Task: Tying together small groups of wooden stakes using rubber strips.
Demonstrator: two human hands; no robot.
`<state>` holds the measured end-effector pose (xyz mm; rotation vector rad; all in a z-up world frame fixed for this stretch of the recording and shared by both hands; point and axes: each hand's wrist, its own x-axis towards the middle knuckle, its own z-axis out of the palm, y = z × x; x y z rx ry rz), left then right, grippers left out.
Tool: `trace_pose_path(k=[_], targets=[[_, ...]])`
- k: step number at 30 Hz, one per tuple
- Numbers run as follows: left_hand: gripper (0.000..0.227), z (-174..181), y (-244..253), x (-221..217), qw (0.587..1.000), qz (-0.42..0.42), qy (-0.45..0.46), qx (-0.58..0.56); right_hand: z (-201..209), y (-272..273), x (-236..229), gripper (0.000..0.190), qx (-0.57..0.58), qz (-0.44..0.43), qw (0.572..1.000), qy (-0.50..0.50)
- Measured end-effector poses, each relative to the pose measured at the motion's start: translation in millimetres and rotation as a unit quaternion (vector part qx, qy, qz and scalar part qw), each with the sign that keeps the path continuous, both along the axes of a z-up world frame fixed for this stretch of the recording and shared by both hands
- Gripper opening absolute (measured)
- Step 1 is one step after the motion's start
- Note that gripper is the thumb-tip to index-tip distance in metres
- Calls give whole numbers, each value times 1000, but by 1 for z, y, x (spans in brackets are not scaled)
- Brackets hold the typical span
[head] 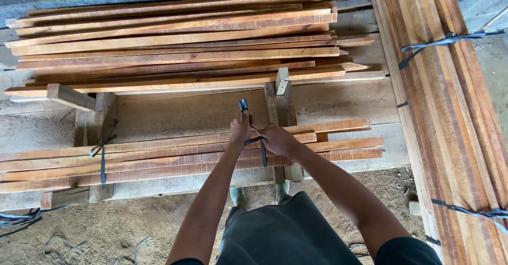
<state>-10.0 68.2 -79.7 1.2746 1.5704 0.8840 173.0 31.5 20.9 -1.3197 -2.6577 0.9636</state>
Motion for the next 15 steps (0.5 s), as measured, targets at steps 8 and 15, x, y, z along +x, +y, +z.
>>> trace_pose_path(k=[8, 15], targets=[[25, -40, -38, 9, 943, -42, 243, 226, -24, 4, 4, 30, -36, -24, 999, 32], [28, -29, -51, 18, 910, -31, 369, 188, -44, 5, 7, 31, -19, -18, 1000, 10]])
